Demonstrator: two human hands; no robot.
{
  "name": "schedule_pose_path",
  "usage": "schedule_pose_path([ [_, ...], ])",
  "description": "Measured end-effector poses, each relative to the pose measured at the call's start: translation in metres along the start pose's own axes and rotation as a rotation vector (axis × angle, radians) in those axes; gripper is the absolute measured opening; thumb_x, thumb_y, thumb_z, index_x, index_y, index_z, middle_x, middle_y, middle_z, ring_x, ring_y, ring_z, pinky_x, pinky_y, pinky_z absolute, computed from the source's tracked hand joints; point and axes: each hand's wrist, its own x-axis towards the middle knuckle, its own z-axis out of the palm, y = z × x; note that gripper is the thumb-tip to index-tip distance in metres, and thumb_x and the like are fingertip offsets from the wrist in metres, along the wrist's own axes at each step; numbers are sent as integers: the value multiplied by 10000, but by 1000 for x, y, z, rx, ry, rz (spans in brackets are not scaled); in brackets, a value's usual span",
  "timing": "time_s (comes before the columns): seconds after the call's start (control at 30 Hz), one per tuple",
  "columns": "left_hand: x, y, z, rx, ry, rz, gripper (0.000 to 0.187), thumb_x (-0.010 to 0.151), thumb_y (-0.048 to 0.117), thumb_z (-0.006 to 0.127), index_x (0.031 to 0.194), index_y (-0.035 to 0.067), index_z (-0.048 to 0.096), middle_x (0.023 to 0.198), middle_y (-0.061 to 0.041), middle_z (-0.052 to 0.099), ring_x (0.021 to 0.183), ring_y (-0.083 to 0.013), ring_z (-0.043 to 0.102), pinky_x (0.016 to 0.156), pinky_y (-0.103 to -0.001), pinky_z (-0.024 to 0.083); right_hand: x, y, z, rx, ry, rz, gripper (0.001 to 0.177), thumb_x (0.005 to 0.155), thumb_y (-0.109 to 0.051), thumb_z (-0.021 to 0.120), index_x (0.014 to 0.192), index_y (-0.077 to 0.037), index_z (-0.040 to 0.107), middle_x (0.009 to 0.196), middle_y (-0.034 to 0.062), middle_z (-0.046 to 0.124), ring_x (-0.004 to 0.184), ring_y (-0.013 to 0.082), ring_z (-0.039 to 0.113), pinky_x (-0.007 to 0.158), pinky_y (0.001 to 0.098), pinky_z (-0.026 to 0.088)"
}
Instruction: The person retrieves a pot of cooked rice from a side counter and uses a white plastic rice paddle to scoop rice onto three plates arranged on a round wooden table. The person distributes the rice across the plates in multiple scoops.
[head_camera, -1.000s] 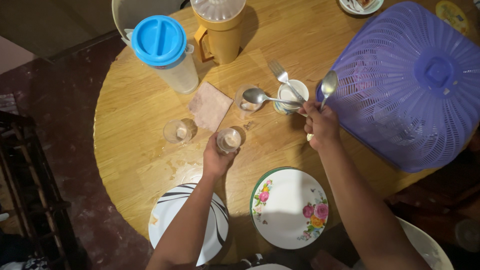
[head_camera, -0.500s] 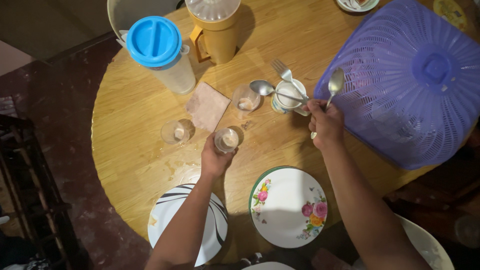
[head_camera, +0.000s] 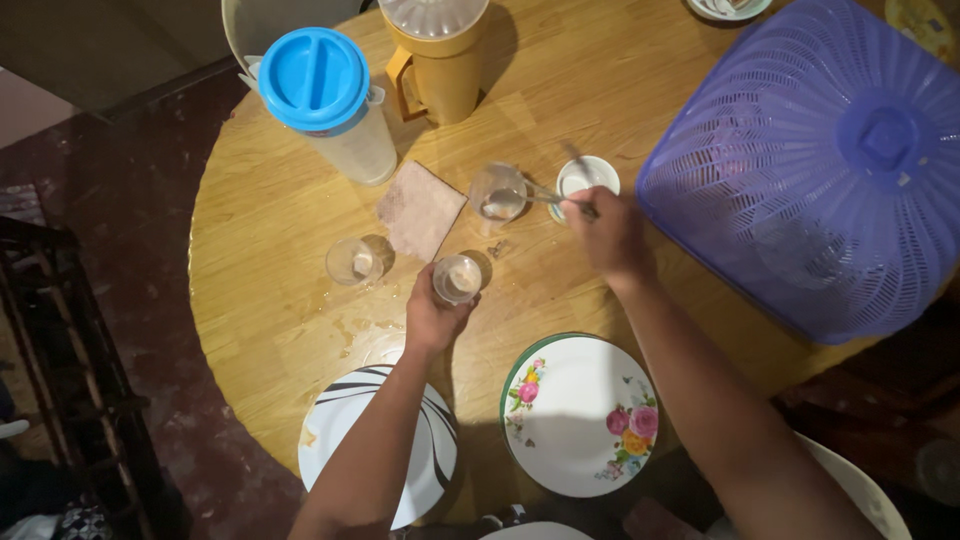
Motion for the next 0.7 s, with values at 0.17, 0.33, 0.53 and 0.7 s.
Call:
schedule_pose_path([
  [0.17,0,2,0,-49,-8,-41,717,721,89,872,1340,38,514,1177,-131,726,1089,-226,710,923,-336,573,19,-18,14,-92,-143,-136,170,922,-145,758,957,15,711,871,212,722,817,392,710,664,445,545],
  [0.33,-1,8,2,-52,7,-52,692,732,123,892,1311,40,522,1152,-128,728,1062,-222,709,901,-333,573,43,-38,9,-64,-118,-221,114,869,-99,753,905,-1,709,835,200,719,791,366,724,689,435,560],
  [0.53,-1,10,2,-86,10,-1,637,741,112,888,1275,39,548,1136,-121,732,1054,-209,712,901,-330,574,46,-53,-7,-132,-133,-194,121,840,-95,769,873,-1,700,814,200,708,787,375,714,683,442,550],
  [0.7,1,5,3,-97,1,-5,655,743,66,882,1292,33,526,1144,-107,721,1057,-185,706,901,-321,575,48,-33,9,-93,-187,-152,152,829,-122,772,889,-9,688,789,200,694,761,376,705,666,453,546],
])
